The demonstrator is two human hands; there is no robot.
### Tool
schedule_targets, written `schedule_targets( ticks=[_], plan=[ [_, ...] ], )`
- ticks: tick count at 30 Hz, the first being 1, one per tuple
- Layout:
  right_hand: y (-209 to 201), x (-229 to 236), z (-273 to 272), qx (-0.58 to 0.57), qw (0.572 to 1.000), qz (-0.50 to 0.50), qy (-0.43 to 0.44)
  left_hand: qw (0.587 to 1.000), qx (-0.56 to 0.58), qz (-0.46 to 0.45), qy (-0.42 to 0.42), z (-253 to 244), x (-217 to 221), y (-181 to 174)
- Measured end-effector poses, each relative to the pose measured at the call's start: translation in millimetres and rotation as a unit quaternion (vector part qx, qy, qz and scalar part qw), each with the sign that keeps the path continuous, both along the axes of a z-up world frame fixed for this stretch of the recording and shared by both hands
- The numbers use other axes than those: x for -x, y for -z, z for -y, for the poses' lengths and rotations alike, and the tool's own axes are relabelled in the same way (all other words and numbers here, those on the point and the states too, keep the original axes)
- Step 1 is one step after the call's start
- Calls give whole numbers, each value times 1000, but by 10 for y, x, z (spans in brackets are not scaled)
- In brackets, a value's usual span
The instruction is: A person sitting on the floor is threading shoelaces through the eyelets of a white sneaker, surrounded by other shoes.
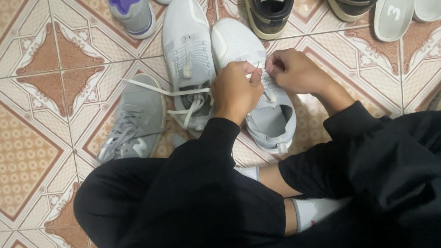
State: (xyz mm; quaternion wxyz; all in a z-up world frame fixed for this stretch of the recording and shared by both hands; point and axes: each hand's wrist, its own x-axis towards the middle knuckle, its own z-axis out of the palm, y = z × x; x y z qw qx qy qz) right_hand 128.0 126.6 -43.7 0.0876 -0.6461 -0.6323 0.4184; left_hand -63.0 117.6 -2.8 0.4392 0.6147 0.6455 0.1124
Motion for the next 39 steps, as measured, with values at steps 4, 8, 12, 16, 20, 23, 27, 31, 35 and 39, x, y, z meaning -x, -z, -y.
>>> schedule_targets(
  ticks=[4,8,12,16,20,23,27,31,35,39],
  plan=[
    [-99,58,59,-17,999,28,18,1000,11,18,-16,-9,-14,-6],
    [-135,-14,78,-15,1000,6,23,1000,17,3,-15,-10,-36,-4],
    [-192,-27,101,-43,999,-22,14,1000,18,3,-23,-23,-46,50],
    [-225,-47,101,-86,995,-50,2,998,49,6,-35,-29,-53,106],
    [-132,-90,105,-68,992,-104,34,998,62,10,-27,-44,-37,120],
    [-62,-119,116,-57,987,-138,58,997,73,6,-25,-36,-66,49],
    [-121,-100,135,-69,987,-137,46,999,51,0,-18,-11,-83,9],
    [-145,-81,145,-94,988,-116,26,1000,26,-8,4,-9,-77,46],
    [-105,-54,110,-124,988,-87,3,1000,24,-6,4,-25,-71,46],
    [-165,-68,133,-146,988,-51,6,999,24,4,25,-121,8,133]
  ],
)
